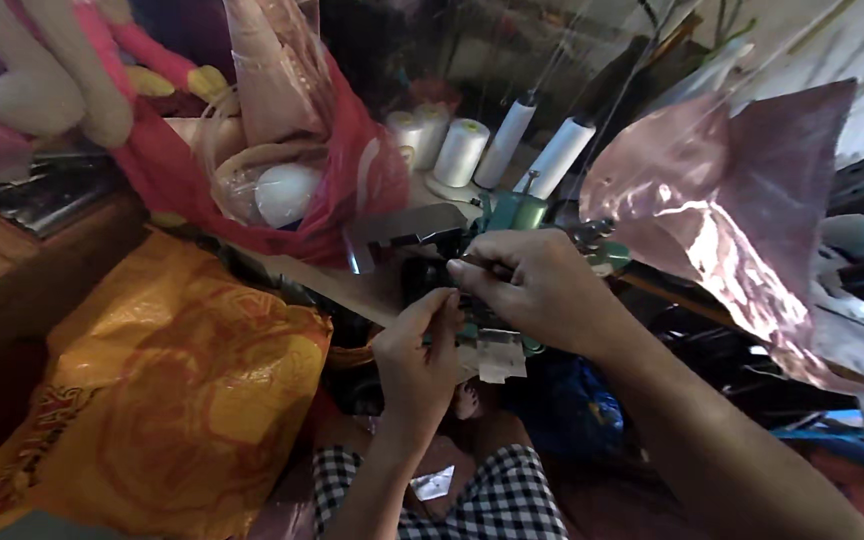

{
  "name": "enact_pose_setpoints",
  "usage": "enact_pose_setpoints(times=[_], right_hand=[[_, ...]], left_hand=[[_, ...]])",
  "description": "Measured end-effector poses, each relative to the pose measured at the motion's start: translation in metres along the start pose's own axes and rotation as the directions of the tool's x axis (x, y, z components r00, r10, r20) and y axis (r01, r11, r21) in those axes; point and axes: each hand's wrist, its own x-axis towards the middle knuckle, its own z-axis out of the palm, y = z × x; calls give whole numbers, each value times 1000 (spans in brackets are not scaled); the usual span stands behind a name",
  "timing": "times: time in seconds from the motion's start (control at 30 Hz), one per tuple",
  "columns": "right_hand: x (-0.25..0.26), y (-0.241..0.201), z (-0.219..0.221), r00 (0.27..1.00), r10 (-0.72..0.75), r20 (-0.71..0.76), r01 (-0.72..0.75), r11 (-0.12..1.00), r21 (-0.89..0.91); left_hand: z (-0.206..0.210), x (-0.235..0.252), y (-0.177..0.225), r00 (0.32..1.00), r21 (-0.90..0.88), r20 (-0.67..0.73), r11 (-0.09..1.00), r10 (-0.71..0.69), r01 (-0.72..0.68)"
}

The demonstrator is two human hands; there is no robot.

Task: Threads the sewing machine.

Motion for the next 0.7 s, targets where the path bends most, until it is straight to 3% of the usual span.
enact_pose_setpoints(times=[0.2, 0.33, 0.5, 0.7], right_hand=[[6, 4, 1, 998, 56, -19, -57, 996, -71], [8, 6, -16, 994, 111, -19, -110, 992, 58], [7, 11, -17, 981, 58, 188, -108, 957, 270], [6, 11, 2, 995, -25, 96, 21, 999, 47]], left_hand=[[-7, 1, -5, 999, 109, 9, 993, 53, -54], [-10, 1, -6, 999, 100, 18, 994, 50, -52], [-9, 2, -7, 999, 54, 25, 998, 39, -41], [-8, 1, -7, 999, 72, 25, 997, 20, -22]])
